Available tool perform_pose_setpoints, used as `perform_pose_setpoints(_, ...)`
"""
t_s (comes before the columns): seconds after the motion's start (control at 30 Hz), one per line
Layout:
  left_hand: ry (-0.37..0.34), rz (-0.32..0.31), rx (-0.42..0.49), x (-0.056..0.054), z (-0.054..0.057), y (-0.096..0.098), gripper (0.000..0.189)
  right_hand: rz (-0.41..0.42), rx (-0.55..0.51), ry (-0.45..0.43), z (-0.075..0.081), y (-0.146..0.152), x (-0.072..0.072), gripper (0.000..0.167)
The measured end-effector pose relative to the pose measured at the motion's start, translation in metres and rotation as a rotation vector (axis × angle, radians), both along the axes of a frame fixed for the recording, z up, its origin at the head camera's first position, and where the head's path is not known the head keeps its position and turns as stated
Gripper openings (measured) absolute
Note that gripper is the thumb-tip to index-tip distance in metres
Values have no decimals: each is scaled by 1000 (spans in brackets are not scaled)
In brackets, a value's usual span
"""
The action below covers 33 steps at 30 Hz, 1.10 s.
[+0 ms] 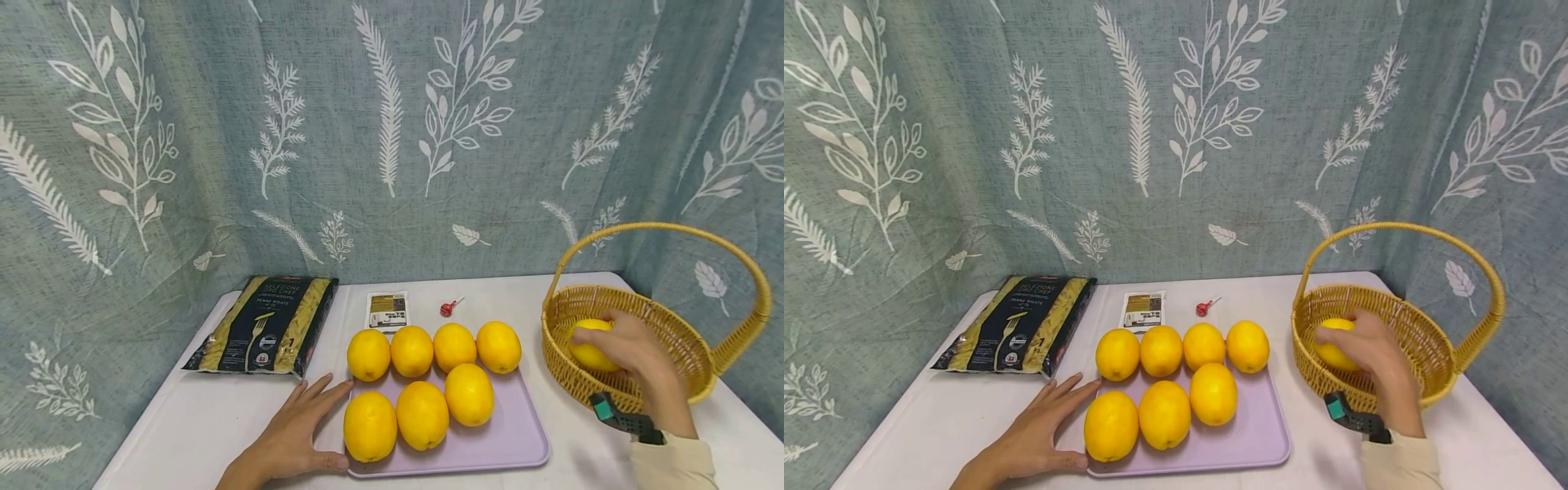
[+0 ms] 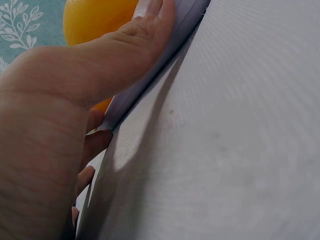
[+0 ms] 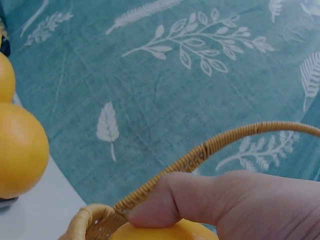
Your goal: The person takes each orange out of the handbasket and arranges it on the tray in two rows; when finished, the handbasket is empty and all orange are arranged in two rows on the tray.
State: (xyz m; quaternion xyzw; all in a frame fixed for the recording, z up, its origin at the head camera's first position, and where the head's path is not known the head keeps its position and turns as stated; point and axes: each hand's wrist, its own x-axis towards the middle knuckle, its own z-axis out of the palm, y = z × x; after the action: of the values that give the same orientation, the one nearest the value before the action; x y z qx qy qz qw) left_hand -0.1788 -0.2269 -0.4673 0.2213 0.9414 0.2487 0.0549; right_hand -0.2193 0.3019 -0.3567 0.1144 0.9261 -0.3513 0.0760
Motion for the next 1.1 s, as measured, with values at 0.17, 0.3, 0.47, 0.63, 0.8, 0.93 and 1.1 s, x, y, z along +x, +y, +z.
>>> perform_pose_setpoints(0.17,1,2,-2,0,-1,0,113,25,13,63,2,-7,2,86)
perform_pose_setpoints(0.3,3,3,-1,-1,-1,0,113,49,9,93,4,-14,3,83)
perform_pose_setpoints(0.47,-3,8,-6,-1,-2,0,113,54,-5,108,6,-21,3,82)
perform_pose_setpoints(0.63,-7,9,-6,-1,-1,0,112,60,5,132,8,-25,3,82)
perform_pose_setpoints(0.8,-8,10,-6,-1,-1,0,112,80,14,178,10,-29,3,77)
perform_pose_setpoints(0.93,-7,8,-6,0,-1,0,112,98,20,203,11,-33,3,77)
perform_pose_setpoints(1.1,-4,6,-4,-1,0,0,112,122,44,236,11,-37,3,76)
